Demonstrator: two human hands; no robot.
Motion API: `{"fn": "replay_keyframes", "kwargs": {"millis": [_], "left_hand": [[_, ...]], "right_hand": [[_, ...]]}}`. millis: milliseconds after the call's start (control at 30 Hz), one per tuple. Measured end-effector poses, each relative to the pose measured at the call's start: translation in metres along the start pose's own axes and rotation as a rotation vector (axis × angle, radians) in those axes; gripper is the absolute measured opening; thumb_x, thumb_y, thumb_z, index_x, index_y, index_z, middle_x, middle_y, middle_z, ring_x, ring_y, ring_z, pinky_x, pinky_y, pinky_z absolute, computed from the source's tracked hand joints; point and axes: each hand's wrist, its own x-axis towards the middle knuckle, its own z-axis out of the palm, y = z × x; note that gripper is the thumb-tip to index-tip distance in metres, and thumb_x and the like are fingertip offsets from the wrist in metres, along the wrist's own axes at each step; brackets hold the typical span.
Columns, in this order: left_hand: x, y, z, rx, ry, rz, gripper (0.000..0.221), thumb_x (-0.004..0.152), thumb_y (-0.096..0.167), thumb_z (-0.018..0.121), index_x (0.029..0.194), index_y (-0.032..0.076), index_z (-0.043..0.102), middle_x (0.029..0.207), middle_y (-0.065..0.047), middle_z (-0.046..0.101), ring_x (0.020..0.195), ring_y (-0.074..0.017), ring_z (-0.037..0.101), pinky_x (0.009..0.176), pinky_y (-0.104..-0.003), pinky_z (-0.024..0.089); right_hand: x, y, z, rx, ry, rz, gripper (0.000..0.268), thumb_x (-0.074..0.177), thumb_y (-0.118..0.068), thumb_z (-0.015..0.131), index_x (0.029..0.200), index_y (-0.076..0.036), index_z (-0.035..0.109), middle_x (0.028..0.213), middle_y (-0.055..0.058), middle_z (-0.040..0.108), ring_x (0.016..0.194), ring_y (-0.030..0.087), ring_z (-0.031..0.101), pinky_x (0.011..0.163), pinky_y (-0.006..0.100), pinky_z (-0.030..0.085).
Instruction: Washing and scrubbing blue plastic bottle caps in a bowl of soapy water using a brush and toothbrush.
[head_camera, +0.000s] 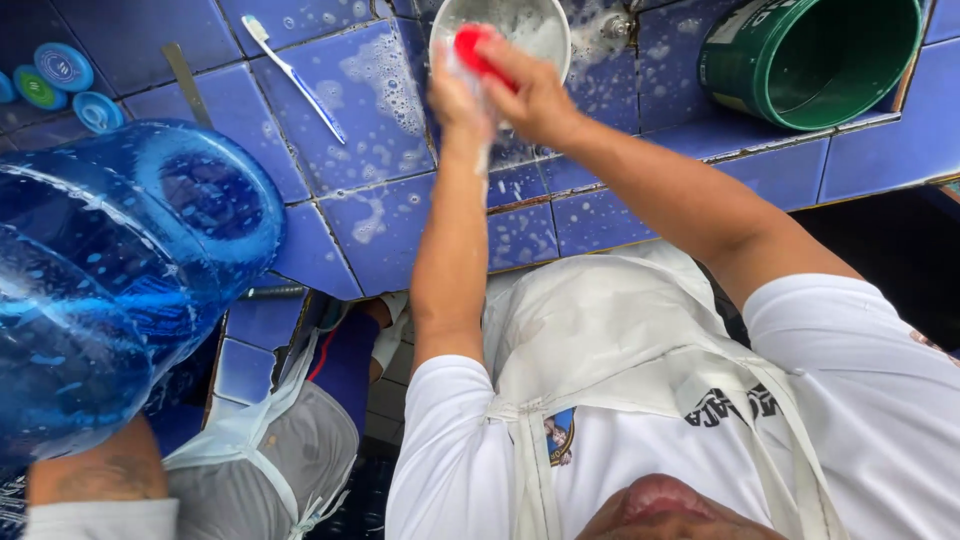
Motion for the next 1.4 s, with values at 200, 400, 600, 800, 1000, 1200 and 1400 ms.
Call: {"fn": "replay_keyframes", "kwargs": {"millis": [200, 400, 600, 800, 1000, 1200, 1400], "left_hand": [[0.056, 0.027, -0.008, 0.037, 0.089, 0.179, 0.041, 0.082, 0.045, 0.05, 0.067, 0.008, 0.061, 0.052, -0.013, 0.06, 0.039, -0.0245, 0.052, 0.034, -0.035, 0.04], [-0.017, 0.072, -0.007, 0.384, -0.112, 0.165, 0.032, 0.079, 0.033, 0.073, 0.098, 0.009, 0.062, 0.08, -0.006, 0.063, 0.075, -0.0194, 0.058, 0.063, -0.037, 0.047], [-0.031, 0.074, 0.012, -0.007, -0.315, 0.021, 0.033, 0.086, 0.03, 0.06, 0.099, 0.0, 0.061, 0.102, -0.021, 0.069, 0.103, -0.0366, 0.066, 0.078, -0.048, 0.058], [0.005, -0.005, 0.047, 0.109, 0.001, 0.169, 0.034, 0.094, 0.034, 0.059, 0.106, 0.003, 0.066, 0.101, -0.014, 0.068, 0.089, -0.0242, 0.066, 0.078, -0.038, 0.056], [0.044, -0.039, 0.071, 0.255, 0.065, 0.158, 0.046, 0.093, 0.04, 0.043, 0.095, -0.003, 0.062, 0.08, -0.023, 0.064, 0.063, -0.0314, 0.061, 0.055, -0.039, 0.05], [-0.006, -0.17, 0.093, 0.766, -0.076, 0.222, 0.037, 0.097, 0.029, 0.046, 0.109, 0.001, 0.066, 0.106, -0.015, 0.069, 0.098, -0.0193, 0.063, 0.087, -0.031, 0.051], [0.068, -0.258, 0.165, 0.5, -0.132, -0.003, 0.035, 0.087, 0.034, 0.056, 0.102, 0.003, 0.063, 0.083, -0.021, 0.071, 0.064, -0.0237, 0.066, 0.059, -0.031, 0.05]], "right_hand": [[0.003, -0.034, -0.013, 0.037, 0.015, 0.267, 0.044, 0.093, -0.016, 0.052, 0.137, -0.011, 0.052, 0.135, 0.01, 0.057, 0.118, 0.013, 0.056, 0.096, 0.025, 0.046], [0.039, 0.073, 0.0, -0.624, 0.004, 0.056, 0.024, 0.084, -0.011, 0.061, 0.107, -0.005, 0.057, 0.089, 0.023, 0.062, 0.067, 0.047, 0.056, 0.045, 0.052, 0.04], [0.035, 0.019, -0.044, -0.444, -0.63, 0.481, 0.045, 0.095, -0.029, 0.05, 0.137, -0.014, 0.057, 0.107, 0.019, 0.067, 0.092, 0.035, 0.061, 0.073, 0.044, 0.043], [0.025, 0.002, -0.031, -0.308, 0.355, -0.074, 0.013, 0.093, -0.021, 0.06, 0.085, -0.012, 0.065, 0.067, 0.003, 0.051, 0.058, 0.017, 0.045, 0.052, 0.036, 0.033], [0.011, 0.011, -0.074, -0.267, 0.502, 0.146, 0.019, 0.09, -0.026, 0.055, 0.1, -0.013, 0.065, 0.089, 0.005, 0.07, 0.079, 0.022, 0.066, 0.064, 0.036, 0.046], [-0.04, 0.037, -0.152, -0.017, 0.535, 0.433, 0.041, 0.086, -0.024, 0.059, 0.124, -0.01, 0.063, 0.126, 0.009, 0.064, 0.119, 0.011, 0.058, 0.1, 0.024, 0.043], [-0.166, 0.001, -0.229, 0.152, 0.419, 0.563, 0.039, 0.092, -0.019, 0.053, 0.128, -0.009, 0.062, 0.111, 0.001, 0.066, 0.092, 0.01, 0.058, 0.074, 0.025, 0.045]]}}
